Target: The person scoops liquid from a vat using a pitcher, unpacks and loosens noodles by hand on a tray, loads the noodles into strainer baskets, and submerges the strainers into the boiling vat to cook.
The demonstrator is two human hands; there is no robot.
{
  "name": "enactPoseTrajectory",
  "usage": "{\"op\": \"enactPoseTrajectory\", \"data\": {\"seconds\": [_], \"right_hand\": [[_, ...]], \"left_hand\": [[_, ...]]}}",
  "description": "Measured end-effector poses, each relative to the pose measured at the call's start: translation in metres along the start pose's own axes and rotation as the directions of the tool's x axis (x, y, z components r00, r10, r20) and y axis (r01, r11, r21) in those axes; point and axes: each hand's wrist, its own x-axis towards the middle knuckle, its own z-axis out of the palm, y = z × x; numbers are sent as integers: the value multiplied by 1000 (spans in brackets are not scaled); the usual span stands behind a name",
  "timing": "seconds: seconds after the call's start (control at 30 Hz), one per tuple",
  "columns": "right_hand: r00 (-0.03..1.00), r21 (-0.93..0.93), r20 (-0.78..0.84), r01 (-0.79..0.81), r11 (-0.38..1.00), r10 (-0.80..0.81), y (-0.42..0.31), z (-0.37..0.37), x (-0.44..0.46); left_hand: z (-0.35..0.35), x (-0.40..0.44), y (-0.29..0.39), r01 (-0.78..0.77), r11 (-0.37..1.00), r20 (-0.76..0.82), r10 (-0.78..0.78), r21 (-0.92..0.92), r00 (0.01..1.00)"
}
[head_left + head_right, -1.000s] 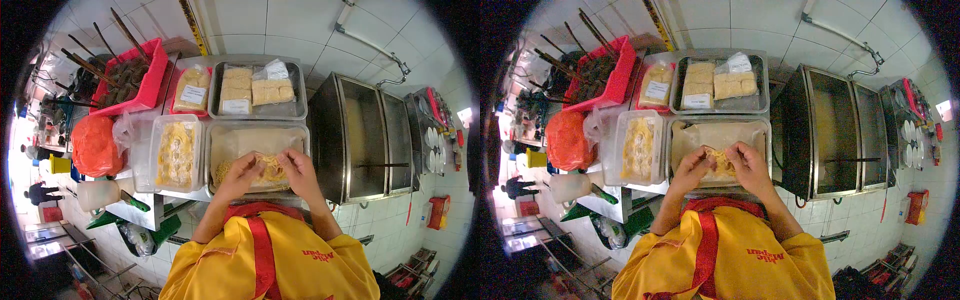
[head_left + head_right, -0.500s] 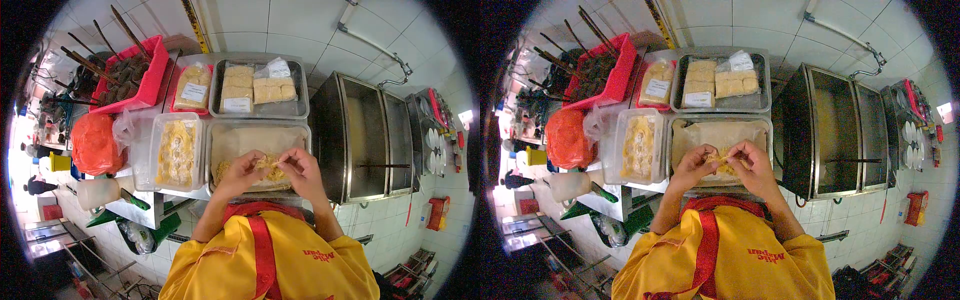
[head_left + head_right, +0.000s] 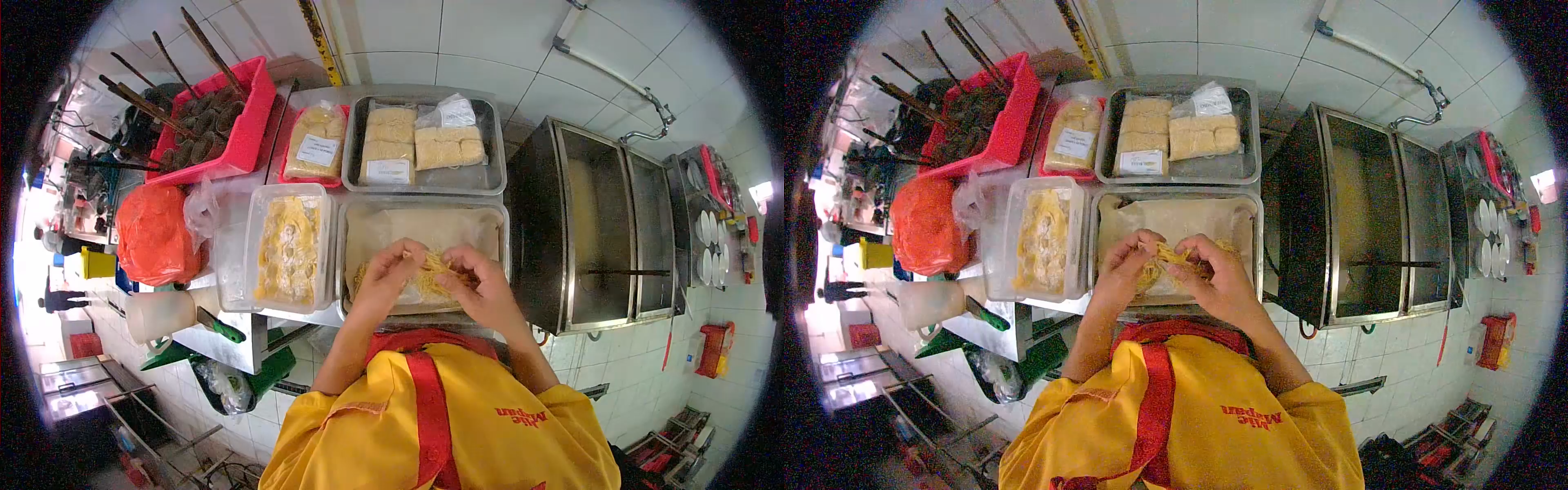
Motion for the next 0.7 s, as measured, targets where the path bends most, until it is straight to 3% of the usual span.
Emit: {"op": "enactPoseTrajectory", "data": {"seconds": [0.07, 0.13, 0.2, 0.23, 0.27, 0.3, 0.4, 0.47, 0.5, 0.57, 0.63, 0.7], "right_hand": [[999, 7, -23, 42, 999, -42, 7, 2, 1], [995, 12, -50, 85, 996, -84, 15, 5, 4], [968, 253, -178, 216, 943, -174, 20, 7, 6], [969, 253, -176, 216, 943, -174, 19, 4, 6], [984, 342, -153, 138, 929, -89, 18, 1, 4], [992, 427, -123, 59, 902, -7, 16, -2, 4], [984, 399, -172, 29, 916, 44, 12, -2, 5], [983, 444, -162, -11, 896, 92, 9, 0, 5], [979, 490, -147, -51, 870, 139, 8, 1, 5], [960, 481, -174, -111, 869, 218, 9, 2, 3], [934, 474, -202, -171, 864, 296, 13, 2, 4], [917, 78, -369, 192, 978, -151, 19, 4, 7]], "left_hand": [[-4, 2, -11, -9, 996, -111, 0, -85, 994], [-2, 0, -6, 23, 994, -90, -33, -107, 995], [1, -2, 3, 54, 990, -69, -64, -130, 996], [1, -4, 9, 121, 992, 20, -121, 19, 992], [0, -5, 11, 172, 970, 98, -190, 172, 977], [-2, -5, 10, 171, 970, 96, -189, 171, 977], [-6, -3, 1, 82, 954, 146, -128, 289, 981], [-6, -3, -5, -57, 994, 77, 49, 92, 996], [-6, -3, -5, -57, 994, 76, 50, 93, 996], [-7, -3, -6, -64, 994, 61, 70, -90, 996], [-6, -3, -8, -72, 997, 14, 72, -21, 997], [0, -2, -9, -72, 996, -32, 74, 49, 997]]}}
